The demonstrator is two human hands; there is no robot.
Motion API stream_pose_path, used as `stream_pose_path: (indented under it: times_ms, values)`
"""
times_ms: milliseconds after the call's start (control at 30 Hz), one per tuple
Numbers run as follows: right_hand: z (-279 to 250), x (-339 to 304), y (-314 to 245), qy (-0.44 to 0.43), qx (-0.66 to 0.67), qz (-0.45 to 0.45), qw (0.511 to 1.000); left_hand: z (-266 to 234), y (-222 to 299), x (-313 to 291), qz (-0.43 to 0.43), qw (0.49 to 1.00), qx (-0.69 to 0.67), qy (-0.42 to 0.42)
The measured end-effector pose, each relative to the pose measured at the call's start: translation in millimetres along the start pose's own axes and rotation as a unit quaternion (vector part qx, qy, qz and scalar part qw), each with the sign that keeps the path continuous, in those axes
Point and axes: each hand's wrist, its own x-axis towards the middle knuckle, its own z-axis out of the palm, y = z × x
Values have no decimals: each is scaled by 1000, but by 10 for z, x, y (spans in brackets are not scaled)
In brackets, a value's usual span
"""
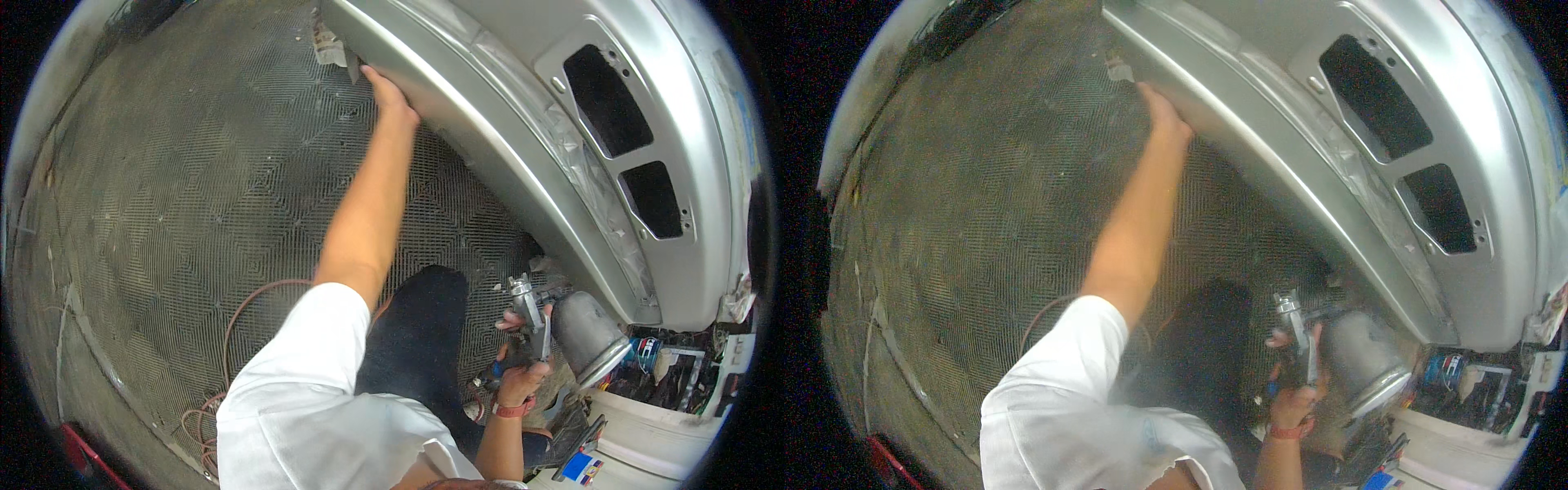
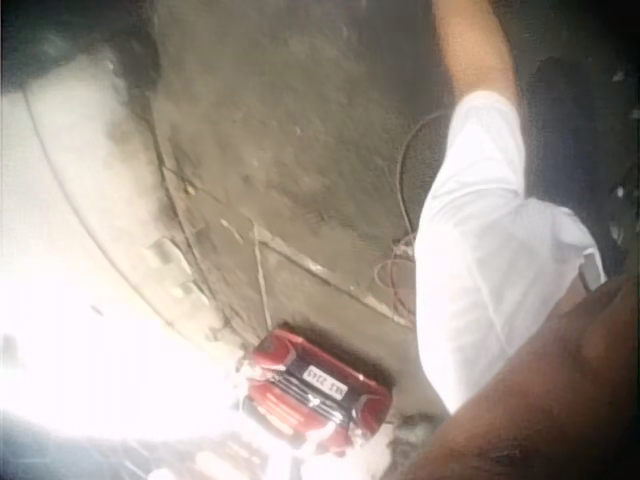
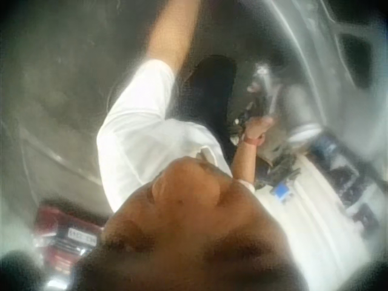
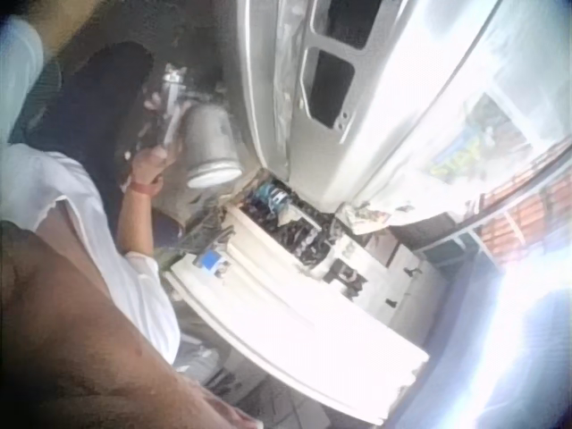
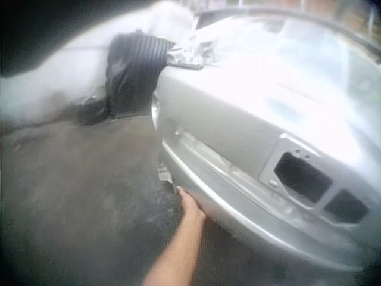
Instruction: The person wipes a silver car bumper with a cloth and water, then uses a spray gun to apply paint to the bumper surface.
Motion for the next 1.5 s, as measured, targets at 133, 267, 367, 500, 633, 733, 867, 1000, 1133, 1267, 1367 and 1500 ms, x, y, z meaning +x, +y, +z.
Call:
stream_pose_path:
  times_ms: [133, 267, 367, 500, 633, 733, 867, 1000, 1133, 1267, 1367, 1500]
  values:
    - [19, -10, 7, -4, -31, -20, 999, 35, 676, 686, 66, 990, 120, 15]
    - [-11, 0, -7, -14, -66, -29, 997, 341, 1191, 930, 216, 950, 223, 32]
    - [-105, -57, -12, -24, -64, -17, 997, 617, 942, 576, 314, 848, 425, 43]
    - [-112, 7, -179, -66, -10, -13, 998, 588, 444, -215, 354, 775, 524, -13]
    - [-47, 63, -214, -78, 41, -53, 995, 345, -140, -879, 232, 870, 431, -58]
    - [-88, -36, -128, -41, 48, -59, 996, 303, -569, -1385, 122, 924, 363, -10]
    - [-347, -261, 117, 13, 24, -45, 999, 376, -1233, -2128, 45, 961, 270, -40]
    - [-572, -408, 306, 127, 32, -64, 989, 349, -1715, -2543, -79, 978, 137, -133]
    - [-1013, -549, 484, 166, 64, -49, 983, 404, -2236, -2897, -174, 978, 21, -112]
    - [-1373, -623, 587, 186, 77, -43, 979, 355, -2677, -3026, -189, 971, -11, -145]
    - [-1504, -589, 688, 185, 71, -38, 979, 414, -2935, -3261, -199, 971, -38, -126]
    - [-1614, -349, 621, 154, 52, -63, 985, 397, -3185, -3457, -269, 948, -57, -161]
